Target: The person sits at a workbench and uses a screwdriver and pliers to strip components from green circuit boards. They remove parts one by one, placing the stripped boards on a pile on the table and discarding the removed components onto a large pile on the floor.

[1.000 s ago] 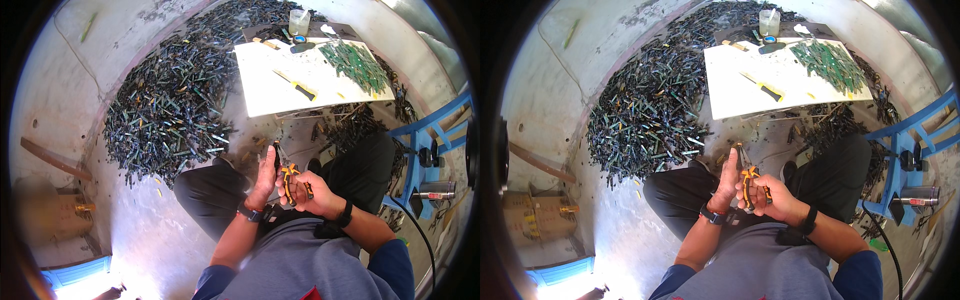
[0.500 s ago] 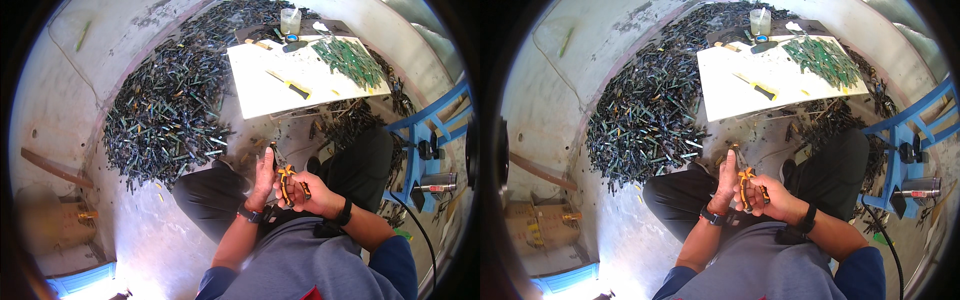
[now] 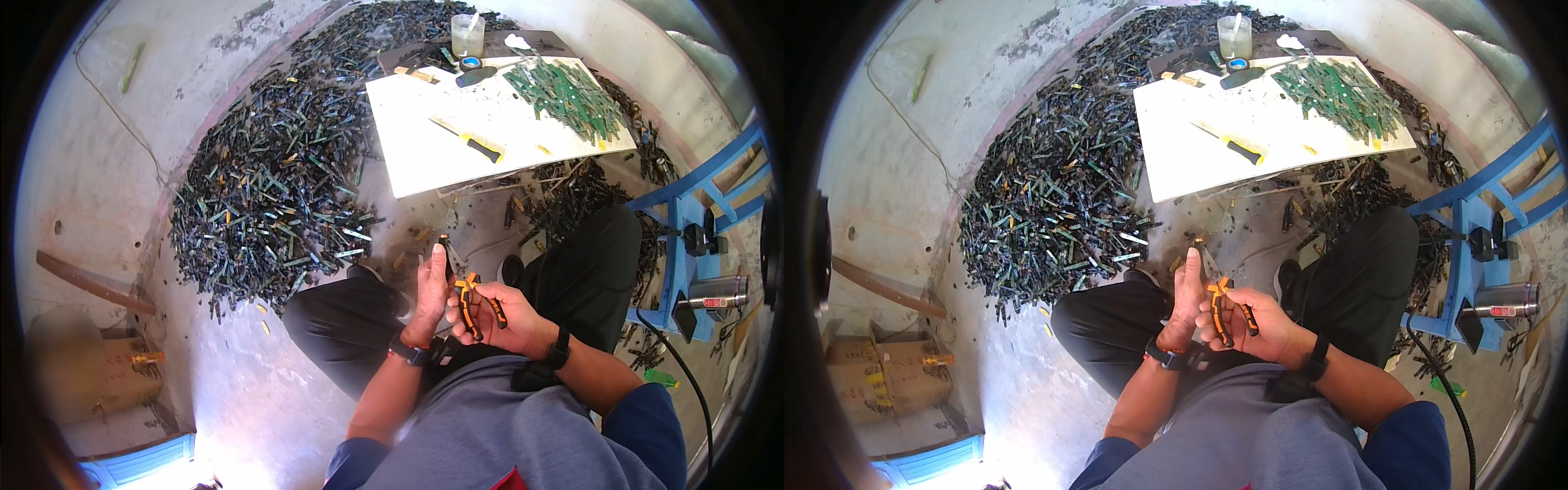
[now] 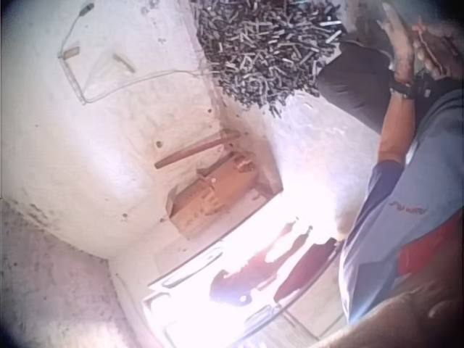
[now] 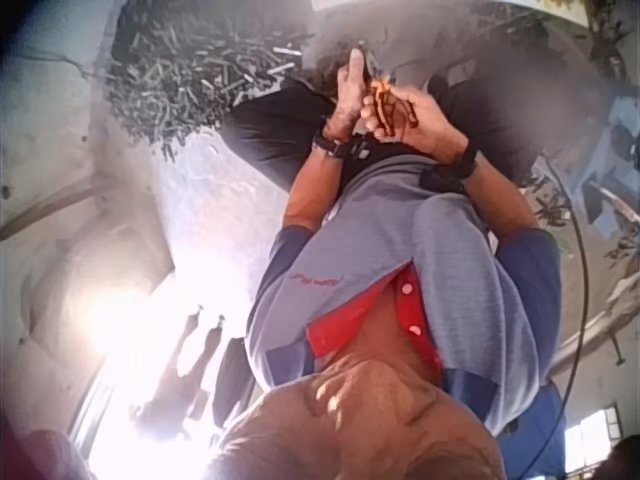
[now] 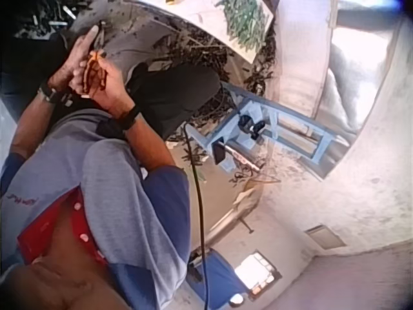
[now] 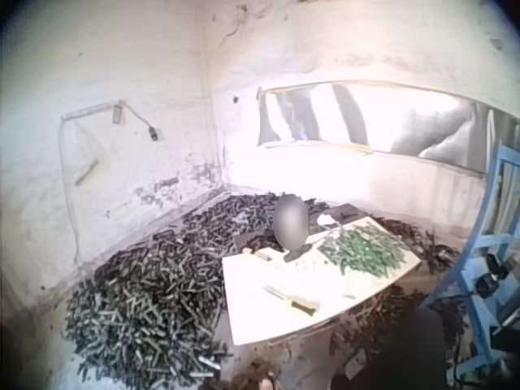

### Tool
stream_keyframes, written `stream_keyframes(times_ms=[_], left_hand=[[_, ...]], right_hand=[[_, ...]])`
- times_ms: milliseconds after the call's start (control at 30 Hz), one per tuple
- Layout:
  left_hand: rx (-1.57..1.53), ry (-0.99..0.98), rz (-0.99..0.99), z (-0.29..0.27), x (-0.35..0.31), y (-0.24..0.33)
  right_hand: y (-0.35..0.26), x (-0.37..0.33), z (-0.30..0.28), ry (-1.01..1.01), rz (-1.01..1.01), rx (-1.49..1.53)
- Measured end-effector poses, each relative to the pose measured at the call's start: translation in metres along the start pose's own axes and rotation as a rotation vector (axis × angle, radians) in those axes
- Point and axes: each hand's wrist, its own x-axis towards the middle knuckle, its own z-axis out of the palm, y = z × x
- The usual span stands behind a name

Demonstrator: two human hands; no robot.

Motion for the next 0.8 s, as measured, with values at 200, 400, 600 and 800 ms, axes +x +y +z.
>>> stream_keyframes(times_ms=[200, 400, 600, 800], left_hand=[[-0.18, -0.003, -0.041, 0.008, -0.003, 0.004], [-0.308, -0.057, -0.105, 0.01, -0.007, 0.01], [-0.291, -0.088, -0.192, 0.007, -0.008, 0.011], [-0.25, -0.141, -0.262, 0.001, -0.008, 0.007]], right_hand=[[-0.003, -0.006, 0.0, 0.051, 0.028, -0.05], [-0.016, -0.013, -0.007, 0.264, 0.029, -0.385], [-0.037, -0.016, -0.009, 0.358, 0.051, -0.931], [-0.05, -0.015, -0.03, 0.324, -0.129, -1.542]])
